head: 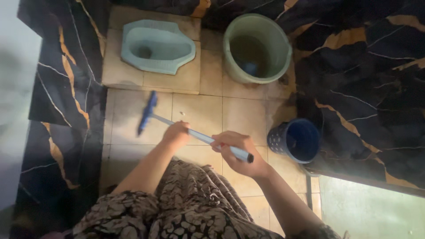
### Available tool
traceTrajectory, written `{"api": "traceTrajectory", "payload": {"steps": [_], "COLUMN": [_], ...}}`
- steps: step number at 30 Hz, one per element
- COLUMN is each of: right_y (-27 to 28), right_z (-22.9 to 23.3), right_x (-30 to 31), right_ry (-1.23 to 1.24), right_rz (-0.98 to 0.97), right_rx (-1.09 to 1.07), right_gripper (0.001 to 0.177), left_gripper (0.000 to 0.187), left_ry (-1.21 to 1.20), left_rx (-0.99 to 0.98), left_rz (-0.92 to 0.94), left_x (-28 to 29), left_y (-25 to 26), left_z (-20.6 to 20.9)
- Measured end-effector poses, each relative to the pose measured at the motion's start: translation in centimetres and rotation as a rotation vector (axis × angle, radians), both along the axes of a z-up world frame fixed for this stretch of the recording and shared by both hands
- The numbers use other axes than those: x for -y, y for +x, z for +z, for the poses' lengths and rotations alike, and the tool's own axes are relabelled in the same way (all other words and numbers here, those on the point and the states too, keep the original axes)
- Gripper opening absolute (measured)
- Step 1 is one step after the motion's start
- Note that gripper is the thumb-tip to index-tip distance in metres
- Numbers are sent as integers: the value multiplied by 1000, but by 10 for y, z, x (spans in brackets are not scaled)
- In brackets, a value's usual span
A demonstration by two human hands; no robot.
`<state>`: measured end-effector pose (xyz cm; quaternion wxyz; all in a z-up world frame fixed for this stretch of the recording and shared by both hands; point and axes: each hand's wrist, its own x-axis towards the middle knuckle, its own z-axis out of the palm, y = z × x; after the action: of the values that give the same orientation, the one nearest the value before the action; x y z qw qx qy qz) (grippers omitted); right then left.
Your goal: The person applies cleaning liquid from a bottle onto the floor and then scrubs the tiles using a long-handled brush.
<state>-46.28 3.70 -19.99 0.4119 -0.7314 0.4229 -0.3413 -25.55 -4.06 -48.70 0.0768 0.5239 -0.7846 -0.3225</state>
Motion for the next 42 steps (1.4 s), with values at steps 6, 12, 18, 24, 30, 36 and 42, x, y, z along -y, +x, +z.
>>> {"api": "traceTrajectory", "payload": {"steps": [6, 12, 18, 24, 30, 36, 42], "right_y": [56, 91, 97, 99, 124, 116, 105], "right_z": [-62, -67, 3, 17, -43, -35, 5], "right_x": [12, 4, 18, 39, 47, 34, 26], "right_ry": [265, 60, 122, 6, 184, 112, 114], "right_rz": [37, 99, 147, 130, 61, 125, 10], "right_rx": [8, 22, -81, -16, 10, 35, -210], "right_gripper": [17, 8, 10, 10, 14, 10, 8], "left_gripper": [20, 14, 13, 18, 18, 12, 14], "left_ry": [127, 109, 109, 59, 185, 92, 182], "left_rx": [188, 139, -88, -30, 174, 65, -174], "left_rz": [277, 296, 213, 275, 385, 305, 145], "left_x": [3, -19, -4, 15, 19, -1, 3], "left_y": [86, 100, 65, 83, 133, 103, 26], "left_z": [-33, -88, -32, 31, -8, -63, -43]}}
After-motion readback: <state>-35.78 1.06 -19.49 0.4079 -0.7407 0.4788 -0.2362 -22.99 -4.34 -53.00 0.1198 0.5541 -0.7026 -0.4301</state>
